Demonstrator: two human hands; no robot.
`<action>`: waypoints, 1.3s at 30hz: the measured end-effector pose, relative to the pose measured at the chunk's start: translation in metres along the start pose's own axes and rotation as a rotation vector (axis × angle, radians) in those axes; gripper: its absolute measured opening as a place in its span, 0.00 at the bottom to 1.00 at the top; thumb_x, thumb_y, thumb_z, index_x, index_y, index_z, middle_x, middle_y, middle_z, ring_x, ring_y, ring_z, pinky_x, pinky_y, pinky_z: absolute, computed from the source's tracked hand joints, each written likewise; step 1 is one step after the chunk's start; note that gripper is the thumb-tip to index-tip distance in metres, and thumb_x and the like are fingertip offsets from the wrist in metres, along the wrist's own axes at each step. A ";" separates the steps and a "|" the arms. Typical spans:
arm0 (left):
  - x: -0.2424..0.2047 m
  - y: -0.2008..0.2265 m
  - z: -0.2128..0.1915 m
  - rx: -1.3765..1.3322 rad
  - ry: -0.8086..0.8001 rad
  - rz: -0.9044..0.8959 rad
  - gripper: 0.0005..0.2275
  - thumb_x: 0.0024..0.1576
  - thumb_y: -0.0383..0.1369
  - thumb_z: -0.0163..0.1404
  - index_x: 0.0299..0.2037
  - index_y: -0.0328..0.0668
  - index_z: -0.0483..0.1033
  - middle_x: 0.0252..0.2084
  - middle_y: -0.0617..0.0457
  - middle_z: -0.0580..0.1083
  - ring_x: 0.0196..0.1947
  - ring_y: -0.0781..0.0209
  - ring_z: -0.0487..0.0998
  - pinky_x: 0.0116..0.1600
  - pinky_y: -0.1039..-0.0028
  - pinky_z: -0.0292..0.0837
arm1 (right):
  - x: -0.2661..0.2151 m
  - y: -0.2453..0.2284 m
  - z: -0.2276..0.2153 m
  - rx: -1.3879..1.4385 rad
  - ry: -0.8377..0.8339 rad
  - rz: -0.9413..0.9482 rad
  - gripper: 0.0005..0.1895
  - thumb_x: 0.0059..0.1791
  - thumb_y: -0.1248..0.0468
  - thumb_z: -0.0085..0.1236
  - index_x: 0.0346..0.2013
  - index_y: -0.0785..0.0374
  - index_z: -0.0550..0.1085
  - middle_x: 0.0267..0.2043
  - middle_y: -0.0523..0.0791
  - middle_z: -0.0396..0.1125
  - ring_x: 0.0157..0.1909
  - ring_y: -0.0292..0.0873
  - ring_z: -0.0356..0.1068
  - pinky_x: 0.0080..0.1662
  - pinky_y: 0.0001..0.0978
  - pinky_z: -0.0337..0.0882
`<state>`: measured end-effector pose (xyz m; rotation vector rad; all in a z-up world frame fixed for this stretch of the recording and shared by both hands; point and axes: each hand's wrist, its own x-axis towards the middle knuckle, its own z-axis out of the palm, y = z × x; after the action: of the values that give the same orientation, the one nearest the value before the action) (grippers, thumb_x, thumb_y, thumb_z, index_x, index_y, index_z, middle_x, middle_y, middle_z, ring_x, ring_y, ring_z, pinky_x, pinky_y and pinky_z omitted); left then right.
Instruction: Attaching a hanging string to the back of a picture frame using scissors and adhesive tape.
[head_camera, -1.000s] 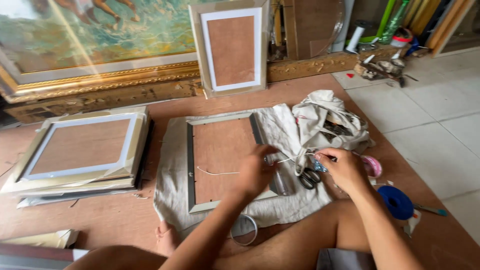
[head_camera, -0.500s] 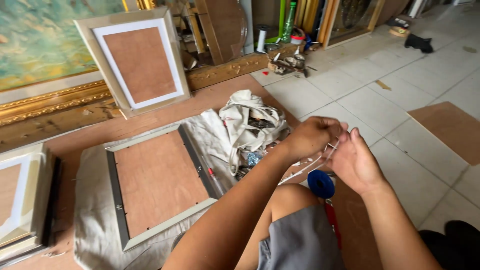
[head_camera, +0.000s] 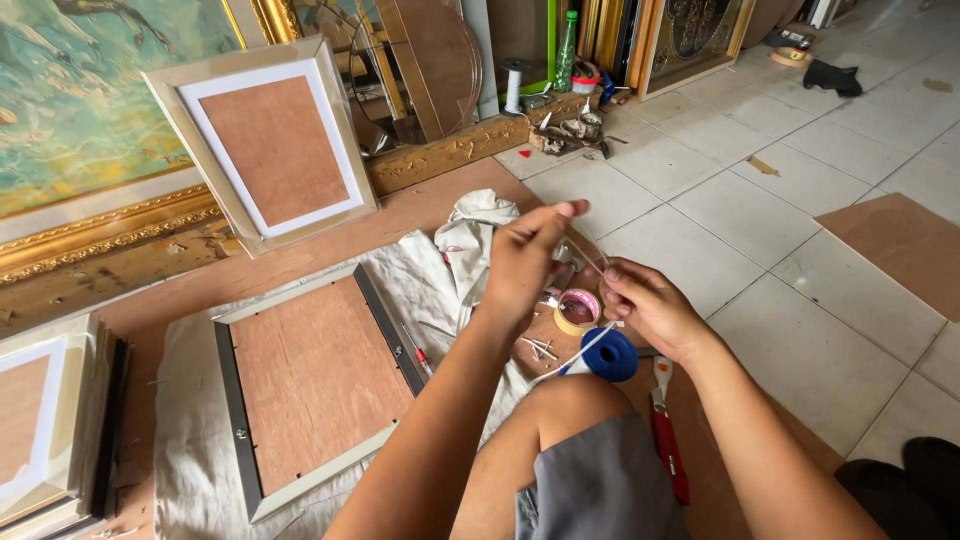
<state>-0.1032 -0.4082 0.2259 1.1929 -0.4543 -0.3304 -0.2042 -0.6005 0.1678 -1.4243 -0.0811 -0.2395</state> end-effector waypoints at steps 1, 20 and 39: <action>-0.002 0.012 -0.004 -0.001 0.000 0.000 0.13 0.70 0.41 0.56 0.57 0.45 0.88 0.53 0.55 0.86 0.50 0.67 0.81 0.42 0.79 0.85 | 0.000 0.007 -0.004 -0.001 0.000 0.000 0.08 0.64 0.62 0.53 0.43 0.61 0.74 0.34 0.39 0.56 0.28 0.33 0.56 0.39 0.33 0.66; -0.044 0.032 -0.225 -0.142 0.910 0.134 0.11 0.62 0.47 0.63 0.50 0.60 0.89 0.55 0.63 0.86 0.71 0.60 0.78 0.60 0.51 0.79 | -0.003 0.046 0.013 -0.429 -0.053 0.143 0.11 0.58 0.62 0.65 0.44 0.68 0.86 0.25 0.45 0.65 0.26 0.35 0.61 0.31 0.29 0.67; -0.125 -0.076 -0.157 0.610 -0.094 -0.347 0.24 0.69 0.45 0.39 0.75 0.57 0.66 0.58 0.36 0.83 0.66 0.27 0.79 0.71 0.39 0.68 | 0.067 0.151 0.095 -0.901 -0.486 0.327 0.14 0.56 0.47 0.65 0.38 0.50 0.88 0.34 0.43 0.83 0.40 0.41 0.78 0.42 0.39 0.80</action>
<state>-0.1330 -0.2467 0.0871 1.8652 -0.4427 -0.5722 -0.0987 -0.4952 0.0485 -2.3388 -0.1457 0.4033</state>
